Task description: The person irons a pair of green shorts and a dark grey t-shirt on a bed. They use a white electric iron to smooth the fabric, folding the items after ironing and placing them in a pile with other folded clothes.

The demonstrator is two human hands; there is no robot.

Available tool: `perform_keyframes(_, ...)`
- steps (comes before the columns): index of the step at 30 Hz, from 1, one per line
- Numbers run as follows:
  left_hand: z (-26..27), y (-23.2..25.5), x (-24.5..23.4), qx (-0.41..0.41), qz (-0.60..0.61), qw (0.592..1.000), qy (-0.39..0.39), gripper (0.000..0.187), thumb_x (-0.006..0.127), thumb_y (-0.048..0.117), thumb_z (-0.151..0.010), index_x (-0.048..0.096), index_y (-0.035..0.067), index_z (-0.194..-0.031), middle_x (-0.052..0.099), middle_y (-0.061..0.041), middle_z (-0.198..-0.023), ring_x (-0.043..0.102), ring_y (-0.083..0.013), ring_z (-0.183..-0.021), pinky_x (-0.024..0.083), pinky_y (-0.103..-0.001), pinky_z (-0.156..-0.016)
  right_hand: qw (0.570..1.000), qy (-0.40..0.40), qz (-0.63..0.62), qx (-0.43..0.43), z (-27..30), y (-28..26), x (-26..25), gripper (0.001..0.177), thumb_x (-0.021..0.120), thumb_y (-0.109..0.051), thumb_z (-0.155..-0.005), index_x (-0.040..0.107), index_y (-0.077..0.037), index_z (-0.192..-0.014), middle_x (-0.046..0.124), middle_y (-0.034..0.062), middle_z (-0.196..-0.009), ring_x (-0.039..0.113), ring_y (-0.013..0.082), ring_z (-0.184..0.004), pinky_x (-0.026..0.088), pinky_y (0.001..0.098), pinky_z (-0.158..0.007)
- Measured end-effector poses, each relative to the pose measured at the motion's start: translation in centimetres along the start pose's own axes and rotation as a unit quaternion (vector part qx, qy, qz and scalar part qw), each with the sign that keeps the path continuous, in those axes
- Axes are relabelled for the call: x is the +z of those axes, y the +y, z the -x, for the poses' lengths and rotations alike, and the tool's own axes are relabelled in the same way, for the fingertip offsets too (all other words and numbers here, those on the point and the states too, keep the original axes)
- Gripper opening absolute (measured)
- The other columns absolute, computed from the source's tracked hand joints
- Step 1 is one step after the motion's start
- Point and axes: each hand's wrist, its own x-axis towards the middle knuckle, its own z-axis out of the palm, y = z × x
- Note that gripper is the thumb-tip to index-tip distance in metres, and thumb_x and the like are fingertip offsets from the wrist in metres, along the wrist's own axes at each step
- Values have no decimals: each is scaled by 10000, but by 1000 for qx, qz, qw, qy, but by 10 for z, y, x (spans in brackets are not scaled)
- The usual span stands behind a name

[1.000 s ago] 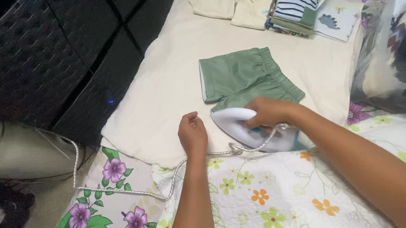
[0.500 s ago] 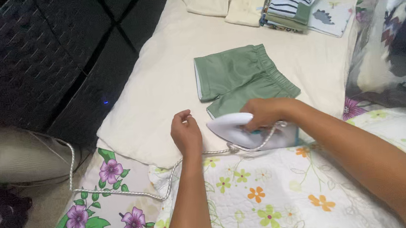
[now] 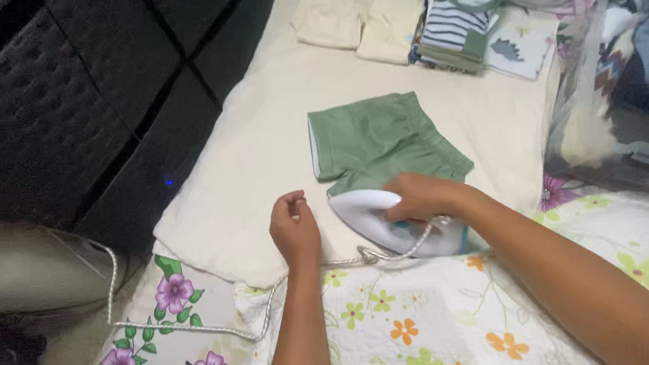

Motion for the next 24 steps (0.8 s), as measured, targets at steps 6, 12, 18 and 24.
perform_keyframes(6, 11, -4, 11, 119, -36, 968, -216, 295, 577, 104, -783, 601, 46, -1072, 615, -126, -1033, 564, -272, -971, 441, -356, -844, 985, 57, -142, 86, 11, 39, -12, 290, 662, -204, -685, 658, 21, -868, 615, 120, -586, 540, 191, -417, 427, 332, -402)
perform_keyframes(12, 18, -14, 13, 104, -98, 925, -352, 310, 587, 156, -792, 610, 61, -1086, 550, -104, -1198, 499, -280, -1128, 389, -356, -950, 991, 40, -108, 73, -2, 45, -8, 294, 680, -216, -687, 660, 13, -869, 636, 99, -599, 552, 159, -418, 439, 314, -407)
perform_keyframes(18, 16, -24, 16, 107, -145, 903, -389, 366, 601, 175, -779, 597, 53, -1124, 490, -91, -1283, 452, -272, -1191, 362, -348, -986, 965, 112, -195, 135, 3, 68, -14, 275, 664, -205, -687, 658, 11, -857, 611, 79, -586, 513, 163, -411, 429, 320, -413)
perform_keyframes(24, 16, -22, 16, 106, -143, 902, -394, 377, 594, 180, -773, 596, 53, -1129, 478, -91, -1294, 439, -267, -1204, 362, -342, -985, 954, 176, -167, 178, 12, 84, -21, 308, 663, -212, -727, 673, 87, -800, 613, 109, -577, 542, 162, -422, 440, 307, -432)
